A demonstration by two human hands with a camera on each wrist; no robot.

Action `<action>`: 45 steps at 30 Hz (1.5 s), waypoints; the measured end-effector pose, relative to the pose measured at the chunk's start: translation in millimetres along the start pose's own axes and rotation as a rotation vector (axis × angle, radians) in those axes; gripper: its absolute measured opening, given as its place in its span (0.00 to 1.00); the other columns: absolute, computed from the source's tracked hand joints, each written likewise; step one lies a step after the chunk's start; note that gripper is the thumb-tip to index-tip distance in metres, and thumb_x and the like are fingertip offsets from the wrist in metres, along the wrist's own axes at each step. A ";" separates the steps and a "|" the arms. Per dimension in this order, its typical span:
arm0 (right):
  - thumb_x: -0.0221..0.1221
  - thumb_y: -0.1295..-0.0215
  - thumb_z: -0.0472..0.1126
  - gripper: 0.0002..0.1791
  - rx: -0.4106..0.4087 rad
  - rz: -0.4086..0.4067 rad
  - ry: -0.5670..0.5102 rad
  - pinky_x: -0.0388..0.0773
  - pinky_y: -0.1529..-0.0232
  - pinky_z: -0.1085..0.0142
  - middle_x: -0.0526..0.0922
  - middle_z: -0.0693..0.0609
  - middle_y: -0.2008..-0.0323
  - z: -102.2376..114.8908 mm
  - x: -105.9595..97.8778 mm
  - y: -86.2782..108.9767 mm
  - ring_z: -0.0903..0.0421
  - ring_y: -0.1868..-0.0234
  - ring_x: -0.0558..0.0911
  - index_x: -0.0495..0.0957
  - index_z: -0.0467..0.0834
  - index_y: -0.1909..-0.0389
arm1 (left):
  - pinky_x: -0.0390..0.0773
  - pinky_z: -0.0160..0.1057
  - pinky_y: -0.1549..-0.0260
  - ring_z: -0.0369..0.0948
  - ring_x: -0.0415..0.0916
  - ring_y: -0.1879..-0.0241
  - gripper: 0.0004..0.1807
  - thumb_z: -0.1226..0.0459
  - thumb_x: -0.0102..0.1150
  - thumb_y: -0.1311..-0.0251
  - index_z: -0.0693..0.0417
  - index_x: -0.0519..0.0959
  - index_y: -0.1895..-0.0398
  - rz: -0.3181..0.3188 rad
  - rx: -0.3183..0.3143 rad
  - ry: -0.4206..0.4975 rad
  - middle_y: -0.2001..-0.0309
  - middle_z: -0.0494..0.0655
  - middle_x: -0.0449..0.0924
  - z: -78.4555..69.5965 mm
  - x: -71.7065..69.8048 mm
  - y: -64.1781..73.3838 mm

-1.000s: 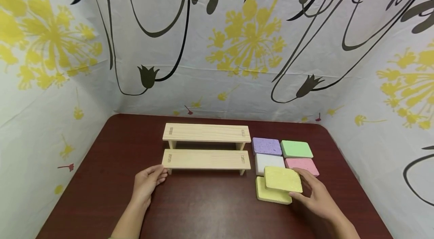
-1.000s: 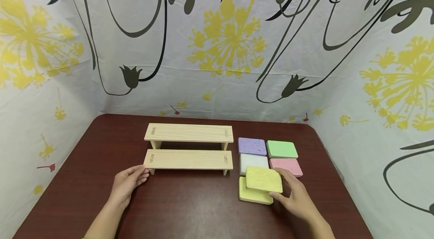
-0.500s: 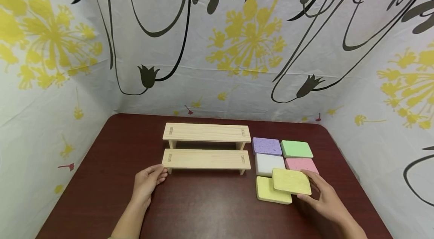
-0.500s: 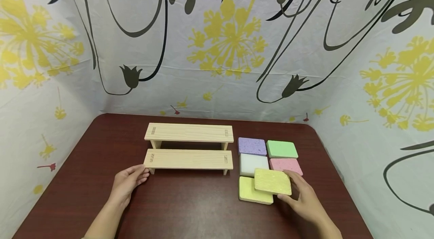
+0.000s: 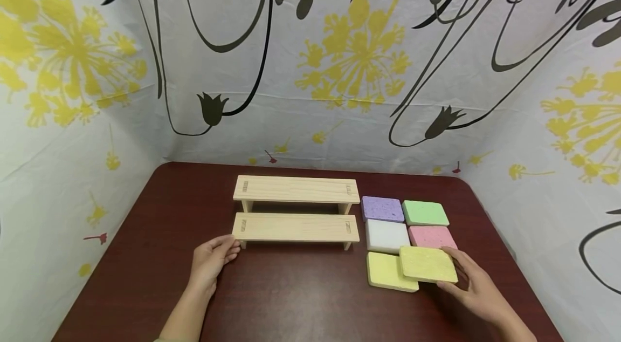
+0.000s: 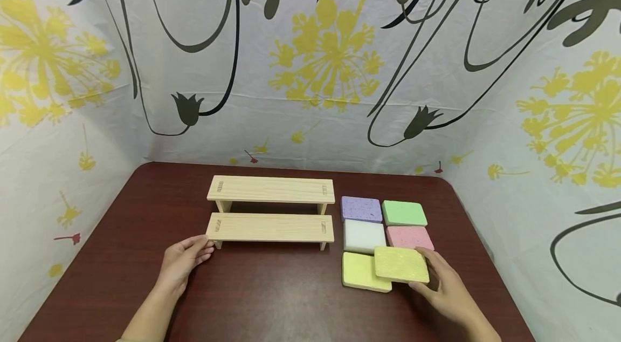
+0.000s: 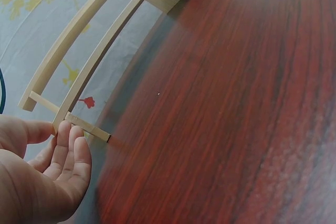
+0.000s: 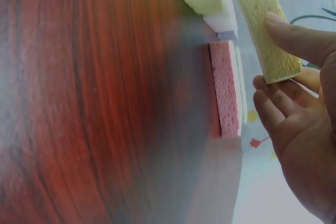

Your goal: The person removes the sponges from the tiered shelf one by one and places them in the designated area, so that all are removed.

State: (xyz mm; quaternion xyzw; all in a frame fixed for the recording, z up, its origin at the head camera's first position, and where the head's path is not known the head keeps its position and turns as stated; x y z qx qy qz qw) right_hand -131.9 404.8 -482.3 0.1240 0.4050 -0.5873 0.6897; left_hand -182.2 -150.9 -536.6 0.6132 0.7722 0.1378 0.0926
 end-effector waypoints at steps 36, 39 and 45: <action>0.74 0.47 0.30 0.42 0.154 0.029 0.152 0.55 0.47 0.94 0.72 0.31 0.41 -44.6 -15.0 31.5 0.89 0.42 0.54 0.65 0.27 0.33 | 0.85 0.31 0.60 0.34 0.84 0.64 0.18 0.67 0.55 0.26 0.74 0.75 0.41 0.002 0.005 0.013 0.60 0.51 0.86 1.3 -0.8 -0.9; 0.75 0.48 0.32 0.42 0.149 0.036 0.215 0.49 0.48 0.94 0.73 0.31 0.41 -49.0 -13.6 32.9 0.89 0.41 0.52 0.66 0.28 0.33 | 0.85 0.31 0.60 0.34 0.84 0.64 0.18 0.67 0.54 0.26 0.74 0.75 0.41 0.001 0.003 0.014 0.60 0.51 0.86 1.7 -0.7 -1.2; 0.75 0.46 0.37 0.46 0.197 0.062 0.293 0.42 0.48 0.94 0.70 0.28 0.37 -55.2 -12.3 36.0 0.77 0.33 0.55 0.62 0.28 0.30 | 0.85 0.31 0.60 0.34 0.84 0.64 0.18 0.67 0.54 0.26 0.74 0.75 0.41 0.003 -0.002 0.008 0.60 0.50 0.87 0.8 -0.3 -1.0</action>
Point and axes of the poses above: each hand's wrist, its own y-axis away from the middle knuckle, its own x-axis out of the palm, z = x × y, the point moved 5 cm from there along -y, towards the middle knuckle
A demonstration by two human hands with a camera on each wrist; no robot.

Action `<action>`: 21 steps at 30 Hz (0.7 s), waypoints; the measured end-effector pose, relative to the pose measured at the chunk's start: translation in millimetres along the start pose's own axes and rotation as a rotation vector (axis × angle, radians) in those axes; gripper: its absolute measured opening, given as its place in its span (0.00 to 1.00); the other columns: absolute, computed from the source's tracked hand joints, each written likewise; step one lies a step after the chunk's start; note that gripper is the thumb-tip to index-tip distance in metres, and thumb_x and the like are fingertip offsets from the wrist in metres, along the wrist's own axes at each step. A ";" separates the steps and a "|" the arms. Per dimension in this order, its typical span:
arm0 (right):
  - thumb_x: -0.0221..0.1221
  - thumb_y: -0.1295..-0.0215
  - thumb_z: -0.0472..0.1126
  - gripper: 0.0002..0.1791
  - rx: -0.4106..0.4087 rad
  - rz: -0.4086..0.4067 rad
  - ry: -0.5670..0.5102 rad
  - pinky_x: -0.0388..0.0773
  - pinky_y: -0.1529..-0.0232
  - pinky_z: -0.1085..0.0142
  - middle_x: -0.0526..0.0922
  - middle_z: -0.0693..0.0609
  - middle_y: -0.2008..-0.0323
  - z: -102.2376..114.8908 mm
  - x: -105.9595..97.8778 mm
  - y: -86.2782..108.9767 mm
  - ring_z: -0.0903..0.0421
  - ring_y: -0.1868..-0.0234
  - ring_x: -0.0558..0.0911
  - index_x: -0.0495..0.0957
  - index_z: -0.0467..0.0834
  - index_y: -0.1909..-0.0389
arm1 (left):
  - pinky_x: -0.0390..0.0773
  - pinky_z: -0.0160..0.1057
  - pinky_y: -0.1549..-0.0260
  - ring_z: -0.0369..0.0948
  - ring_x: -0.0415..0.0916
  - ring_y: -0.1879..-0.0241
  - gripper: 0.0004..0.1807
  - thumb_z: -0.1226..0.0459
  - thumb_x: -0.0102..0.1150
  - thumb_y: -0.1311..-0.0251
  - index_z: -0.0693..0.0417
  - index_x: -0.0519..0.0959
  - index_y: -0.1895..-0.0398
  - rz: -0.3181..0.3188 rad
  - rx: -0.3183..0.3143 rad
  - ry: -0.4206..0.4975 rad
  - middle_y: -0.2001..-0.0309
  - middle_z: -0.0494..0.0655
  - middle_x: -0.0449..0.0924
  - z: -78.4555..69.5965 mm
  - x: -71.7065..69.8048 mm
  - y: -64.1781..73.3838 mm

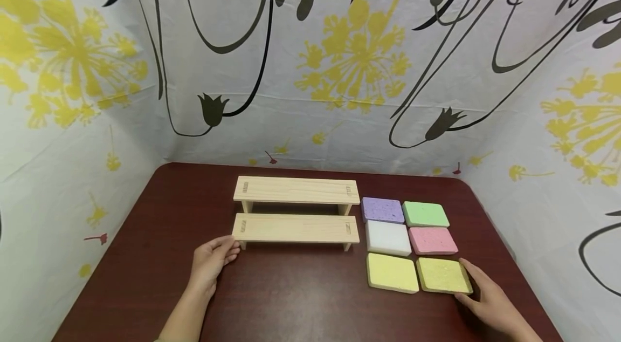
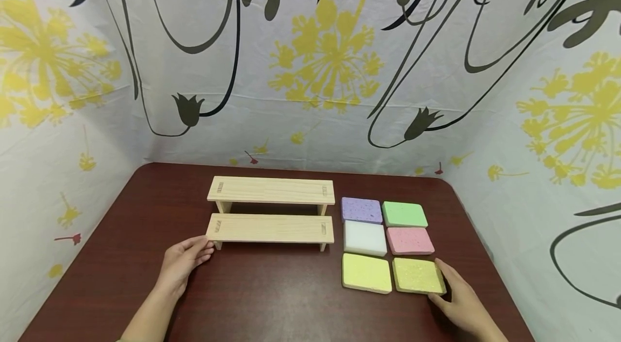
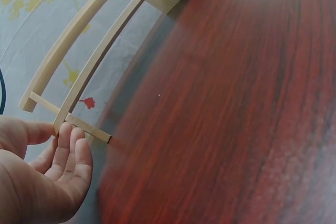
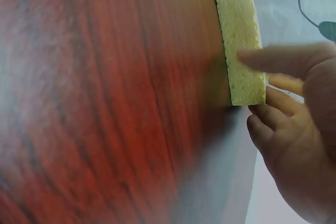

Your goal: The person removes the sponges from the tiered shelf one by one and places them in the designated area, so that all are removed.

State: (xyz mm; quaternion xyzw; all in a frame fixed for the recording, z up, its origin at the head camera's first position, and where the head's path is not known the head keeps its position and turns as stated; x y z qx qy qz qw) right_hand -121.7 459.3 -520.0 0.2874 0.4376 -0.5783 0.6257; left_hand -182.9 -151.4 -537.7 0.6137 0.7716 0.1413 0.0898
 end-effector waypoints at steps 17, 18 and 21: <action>0.65 0.32 0.47 0.36 0.207 -0.270 -0.086 0.68 0.44 0.33 0.71 0.26 0.38 67.0 -0.6 -39.0 0.26 0.37 0.69 0.67 0.28 0.33 | 0.75 0.64 0.47 0.59 0.81 0.50 0.22 0.58 0.52 0.24 0.67 0.78 0.39 -0.138 0.281 -0.670 0.52 0.62 0.85 -24.6 -11.0 19.9; 0.65 0.32 0.46 0.35 0.205 -0.288 -0.083 0.68 0.43 0.33 0.72 0.26 0.38 72.6 0.3 -41.8 0.26 0.37 0.69 0.68 0.29 0.34 | 0.74 0.67 0.47 0.61 0.80 0.49 0.22 0.59 0.52 0.24 0.67 0.78 0.39 -0.148 0.324 -0.708 0.50 0.65 0.84 -28.8 -10.5 22.6; 0.67 0.34 0.44 0.33 0.181 -0.332 -0.092 0.68 0.41 0.34 0.73 0.28 0.39 94.7 4.2 -50.1 0.28 0.37 0.70 0.70 0.29 0.35 | 0.68 0.72 0.43 0.65 0.77 0.45 0.22 0.59 0.54 0.25 0.68 0.77 0.38 -0.165 0.419 -0.786 0.45 0.68 0.80 -40.6 -6.7 30.9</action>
Point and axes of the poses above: each hand's wrist, its own y-axis away from the middle knuckle, its own x-axis out of the palm, z = x × y, the point moved 5 cm from there along -y, towards the middle knuckle
